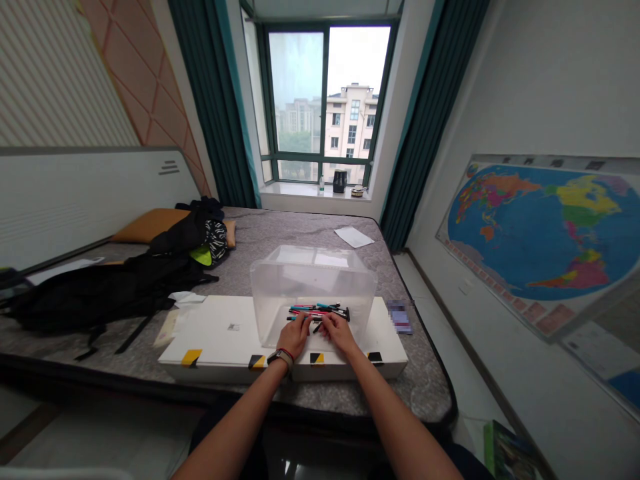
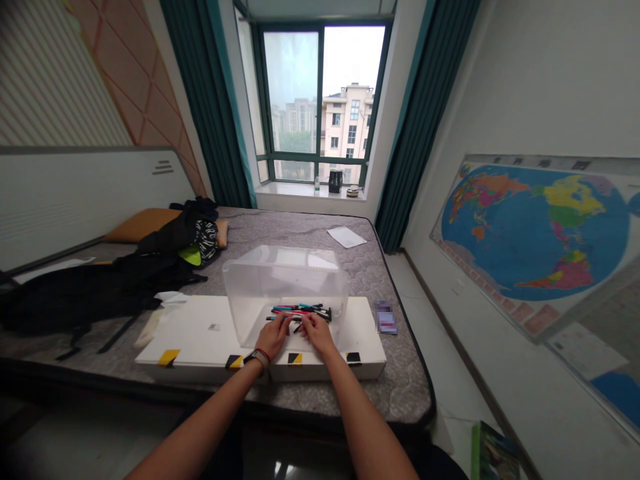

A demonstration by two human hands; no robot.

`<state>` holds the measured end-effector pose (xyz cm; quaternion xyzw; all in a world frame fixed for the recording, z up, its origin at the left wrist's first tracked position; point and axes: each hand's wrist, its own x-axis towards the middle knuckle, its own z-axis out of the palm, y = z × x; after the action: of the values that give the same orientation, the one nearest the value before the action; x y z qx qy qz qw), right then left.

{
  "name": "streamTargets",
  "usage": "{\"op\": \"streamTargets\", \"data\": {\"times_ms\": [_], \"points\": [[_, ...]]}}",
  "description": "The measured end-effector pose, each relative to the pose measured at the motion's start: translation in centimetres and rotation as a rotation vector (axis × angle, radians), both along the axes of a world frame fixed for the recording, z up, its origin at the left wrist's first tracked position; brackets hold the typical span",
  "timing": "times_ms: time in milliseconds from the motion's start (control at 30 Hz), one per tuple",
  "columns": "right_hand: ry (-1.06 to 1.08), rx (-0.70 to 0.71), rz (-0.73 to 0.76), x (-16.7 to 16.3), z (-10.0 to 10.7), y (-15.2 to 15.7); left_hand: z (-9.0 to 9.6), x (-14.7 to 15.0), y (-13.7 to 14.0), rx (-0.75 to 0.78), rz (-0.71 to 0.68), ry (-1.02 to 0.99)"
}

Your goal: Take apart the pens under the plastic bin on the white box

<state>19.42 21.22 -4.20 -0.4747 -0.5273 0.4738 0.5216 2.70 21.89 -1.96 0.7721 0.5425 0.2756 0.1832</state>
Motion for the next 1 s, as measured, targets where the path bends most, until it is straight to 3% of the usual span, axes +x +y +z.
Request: {"op": "streamTargets", "data": {"times_ms": [800, 1000], "points": [[0.064, 0.029, -0.023, 0.14, 0.17, -0.03, 0.59, 0.04, -0.13, -0.026, 0.023, -0.066], [-0.083, 0.044, -0.007, 0.08, -0.24, 0.01, 0.62, 0.01, -0.2, -0.031, 0.003, -0.082]]}}
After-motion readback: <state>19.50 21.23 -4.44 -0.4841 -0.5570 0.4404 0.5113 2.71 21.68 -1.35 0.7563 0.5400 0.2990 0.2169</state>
